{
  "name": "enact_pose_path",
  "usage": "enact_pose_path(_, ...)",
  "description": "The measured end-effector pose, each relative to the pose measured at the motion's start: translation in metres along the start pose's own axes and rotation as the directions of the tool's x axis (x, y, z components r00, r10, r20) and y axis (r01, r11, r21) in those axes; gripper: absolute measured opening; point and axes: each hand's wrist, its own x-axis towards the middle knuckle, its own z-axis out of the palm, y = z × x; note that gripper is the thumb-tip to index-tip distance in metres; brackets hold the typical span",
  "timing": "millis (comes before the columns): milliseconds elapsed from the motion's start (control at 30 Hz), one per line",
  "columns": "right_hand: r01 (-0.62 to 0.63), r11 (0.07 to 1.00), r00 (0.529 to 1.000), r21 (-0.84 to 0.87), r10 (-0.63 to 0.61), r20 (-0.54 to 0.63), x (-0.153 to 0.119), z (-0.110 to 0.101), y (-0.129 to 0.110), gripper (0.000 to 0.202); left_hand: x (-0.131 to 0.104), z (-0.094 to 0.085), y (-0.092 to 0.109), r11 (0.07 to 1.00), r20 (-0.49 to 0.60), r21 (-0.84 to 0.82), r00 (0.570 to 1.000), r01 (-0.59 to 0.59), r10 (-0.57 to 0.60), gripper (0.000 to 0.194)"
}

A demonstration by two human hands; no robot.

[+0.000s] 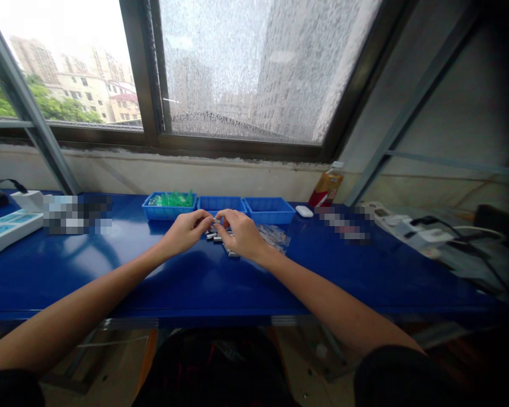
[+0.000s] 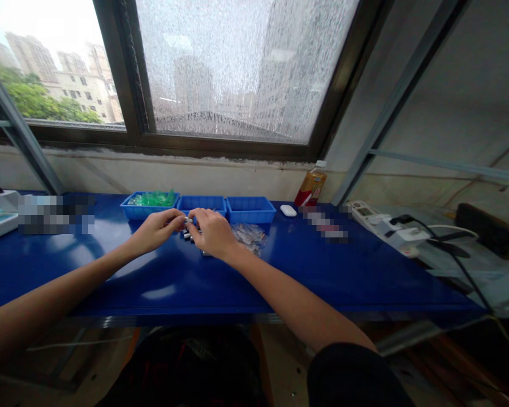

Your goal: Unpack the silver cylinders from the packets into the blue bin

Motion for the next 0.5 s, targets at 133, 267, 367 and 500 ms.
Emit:
enact_pose_path(133,0.005,0.997,1.0,-0.081,-0.006,-0.02,0.005,0.001,0.016,0.021,0.001,-0.002,-0.001,0.99,0.094,0.143,0.996,-0.005,-0.008,0.033)
enact_pose_path(267,-0.139,0.971,0.986,-0.193,0.117,-0.118,0.009,0.001,0.049,0.024,-0.001,-0.004,-0.009,0.921,0.169,0.38,0.985,-0.084,0.021,0.021)
enact_pose_path(367,-0.237,0.939,0.967,-0.251,0.202,-0.158,0.009,0.003,0.07,0.026,-0.003,-0.003,-0.017,0.885,0.249,0.453,0.968,-0.113,-0.004,0.022)
enact_pose_path(500,-0.288,0.919,0.956,-0.269,0.258,-0.142,0.007,0.007,0.08,0.027,-0.005,0.002,-0.021,0.846,0.263,0.527,0.961,-0.075,-0.079,0.026)
